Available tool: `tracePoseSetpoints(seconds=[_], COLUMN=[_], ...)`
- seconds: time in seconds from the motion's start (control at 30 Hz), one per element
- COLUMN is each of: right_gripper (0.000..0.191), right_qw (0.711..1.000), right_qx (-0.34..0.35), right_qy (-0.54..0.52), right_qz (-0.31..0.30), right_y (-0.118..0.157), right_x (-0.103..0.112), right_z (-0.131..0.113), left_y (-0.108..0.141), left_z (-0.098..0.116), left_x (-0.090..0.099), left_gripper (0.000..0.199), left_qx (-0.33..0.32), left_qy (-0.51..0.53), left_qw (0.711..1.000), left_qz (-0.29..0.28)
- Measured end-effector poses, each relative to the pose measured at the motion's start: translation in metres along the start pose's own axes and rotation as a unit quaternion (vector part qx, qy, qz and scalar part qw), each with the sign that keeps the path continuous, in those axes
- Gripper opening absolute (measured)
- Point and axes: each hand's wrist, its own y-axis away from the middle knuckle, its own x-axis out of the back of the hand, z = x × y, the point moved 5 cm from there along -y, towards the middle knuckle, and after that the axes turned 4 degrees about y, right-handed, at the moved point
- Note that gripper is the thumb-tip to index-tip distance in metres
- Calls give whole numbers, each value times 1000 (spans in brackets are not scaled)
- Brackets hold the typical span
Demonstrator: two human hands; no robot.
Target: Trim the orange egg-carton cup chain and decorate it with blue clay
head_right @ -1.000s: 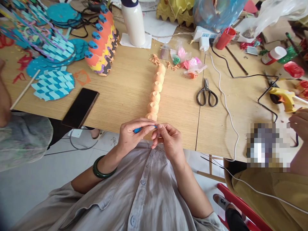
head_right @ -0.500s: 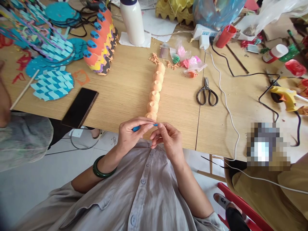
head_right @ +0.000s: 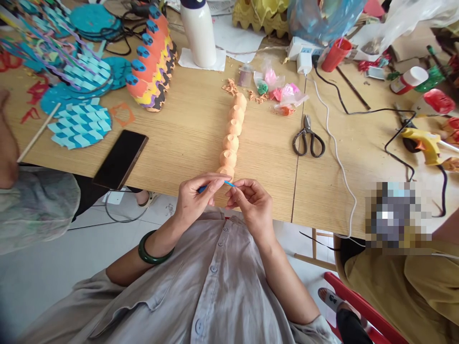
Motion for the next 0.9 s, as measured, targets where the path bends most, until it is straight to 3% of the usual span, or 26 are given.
tracePoseSetpoints(seconds=[0.2,0.37,0.53,0.9], right_gripper=[21,31,18,18], right_qw=[999,1000,999,999], right_qx=[15,25,33,31], right_qy=[25,18,21,24], right_qz=[16,-1,-6,1], right_y=[-1,0,1,-2], right_x=[0,-1,-2,0], right_z=[-1,1,1,2], left_y=[1,2,2,2], left_z=[-2,-2,-2,-5], left_x=[1,3,3,4], left_gripper=[26,29,28,21], left_qx=[-7,10,5,-9], left_qy=[-4,2,1,-8], left_qw=[1000,1000,1000,1000], left_qz=[-5,-4,-7,-17])
